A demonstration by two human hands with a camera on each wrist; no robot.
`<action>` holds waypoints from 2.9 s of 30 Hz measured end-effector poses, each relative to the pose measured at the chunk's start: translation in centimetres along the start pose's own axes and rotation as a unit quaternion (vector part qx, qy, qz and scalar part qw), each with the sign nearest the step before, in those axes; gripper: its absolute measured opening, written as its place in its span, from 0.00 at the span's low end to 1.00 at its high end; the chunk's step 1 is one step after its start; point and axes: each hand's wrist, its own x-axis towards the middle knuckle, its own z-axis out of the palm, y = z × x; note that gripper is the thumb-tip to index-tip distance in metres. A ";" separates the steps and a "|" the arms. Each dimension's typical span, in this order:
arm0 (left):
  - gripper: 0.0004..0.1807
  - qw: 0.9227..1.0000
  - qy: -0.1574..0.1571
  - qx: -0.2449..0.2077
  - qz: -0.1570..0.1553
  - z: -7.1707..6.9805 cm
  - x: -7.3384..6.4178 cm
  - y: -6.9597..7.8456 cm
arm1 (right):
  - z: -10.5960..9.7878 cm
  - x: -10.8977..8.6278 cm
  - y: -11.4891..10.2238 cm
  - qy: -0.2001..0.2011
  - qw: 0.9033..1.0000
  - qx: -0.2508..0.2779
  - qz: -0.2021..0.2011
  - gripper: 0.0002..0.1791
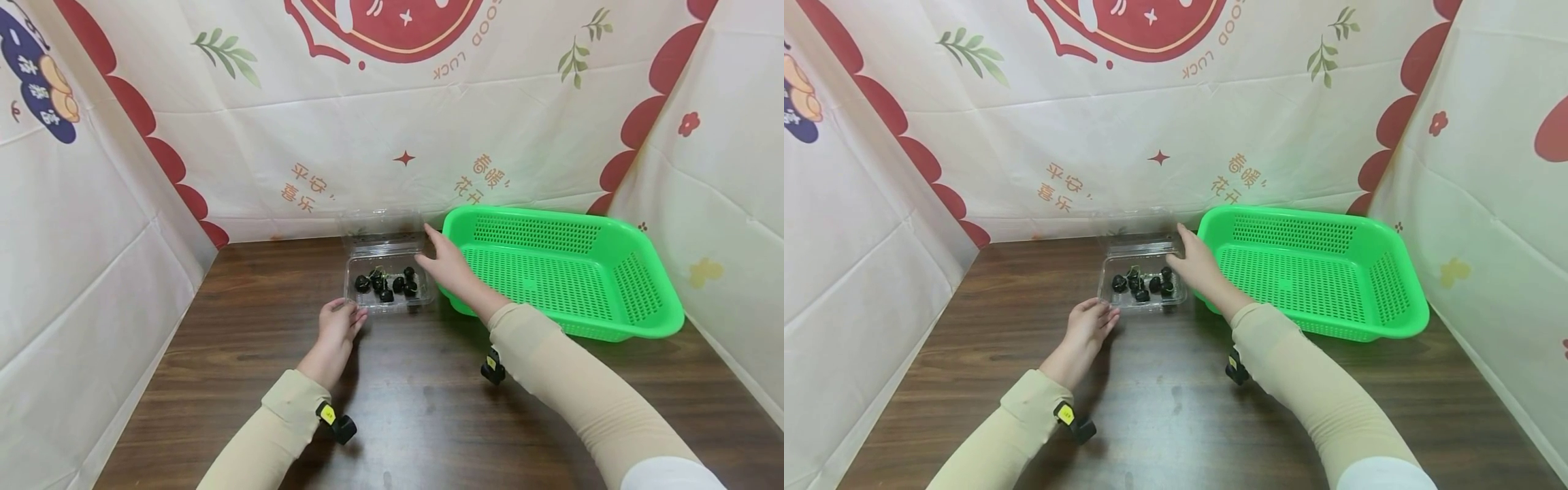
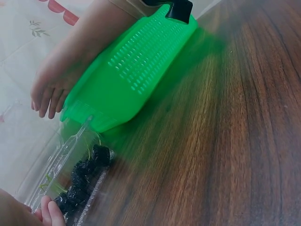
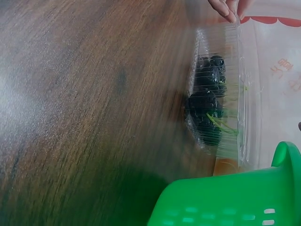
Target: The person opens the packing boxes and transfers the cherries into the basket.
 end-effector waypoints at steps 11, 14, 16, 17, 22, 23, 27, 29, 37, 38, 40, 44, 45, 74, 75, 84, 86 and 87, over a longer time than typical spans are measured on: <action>0.18 1.000 -0.004 -0.003 -0.002 0.3 0.0 -0.3 | 0.1 -0.1 -0.2 -0.035 0.997 -0.064 -0.014 0.39; 0.18 1.000 -0.003 -0.001 -0.003 0.3 0.1 -0.3 | 0.2 -0.2 -0.3 -0.034 0.997 -0.066 -0.015 0.38; 0.17 1.000 -0.003 0.001 -0.003 0.3 0.1 -0.4 | 0.1 -0.3 -0.5 -0.030 0.997 -0.063 -0.019 0.38; 0.17 1.000 -0.003 0.003 -0.004 0.2 0.0 -0.3 | 0.1 -0.3 -0.5 -0.028 0.998 -0.061 -0.022 0.38; 0.18 1.000 -0.004 0.013 -0.012 0.0 -0.1 -0.3 | -0.1 -0.4 -1.0 -0.024 0.998 -0.055 -0.035 0.33; 0.19 1.000 -0.005 0.016 -0.013 -0.1 -0.1 -0.3 | -0.1 -0.5 -1.1 -0.024 0.997 -0.058 -0.038 0.32; 0.26 0.999 -0.019 0.033 -0.014 -0.5 0.0 -0.2 | -0.2 -0.4 -1.2 -0.032 0.995 -0.085 -0.051 0.26; 0.30 0.998 -0.031 0.044 -0.013 -0.6 0.0 -0.2 | -0.2 -0.5 -1.2 -0.033 0.993 -0.097 -0.056 0.25; 0.31 0.988 -0.064 0.135 0.028 -1.5 0.9 -0.3 | -0.3 -0.8 -1.8 -0.033 0.990 -0.113 -0.071 0.23; 0.30 0.986 -0.067 0.145 0.037 -1.7 1.1 -0.3 | -0.3 -0.8 -1.9 -0.033 0.990 -0.115 -0.074 0.22; 0.29 0.981 -0.070 0.172 0.051 -1.9 1.5 -0.3 | -0.2 -0.8 -2.0 -0.034 0.989 -0.123 -0.078 0.22; 0.28 0.962 -0.072 0.249 0.090 -2.3 2.1 -0.3 | -0.2 -0.9 -2.2 -0.036 0.987 -0.130 -0.082 0.21; 0.28 0.956 -0.072 0.268 0.099 -2.4 2.3 -0.4 | -0.1 -0.9 -2.2 -0.036 0.987 -0.132 -0.082 0.21; 0.35 0.790 -0.132 0.549 0.237 -2.9 5.6 -1.0 | 0.7 -0.9 -2.6 -0.053 0.983 -0.144 -0.099 0.20; 0.36 0.785 -0.137 0.557 0.231 -2.9 5.7 -0.9 | 0.7 -0.9 -2.6 -0.053 0.983 -0.144 -0.099 0.19; 0.49 0.728 -0.187 0.625 0.208 -1.9 6.7 -0.6 | 0.8 -0.7 -2.6 -0.059 0.984 -0.142 -0.090 0.19; 0.53 0.723 -0.186 0.633 0.203 -1.6 6.8 -0.6 | 0.8 -0.5 -2.6 -0.065 0.984 -0.145 -0.083 0.19; 0.55 0.724 -0.186 0.633 0.200 -1.4 6.8 -0.6 | 0.9 -0.5 -2.6 -0.067 0.984 -0.148 -0.080 0.19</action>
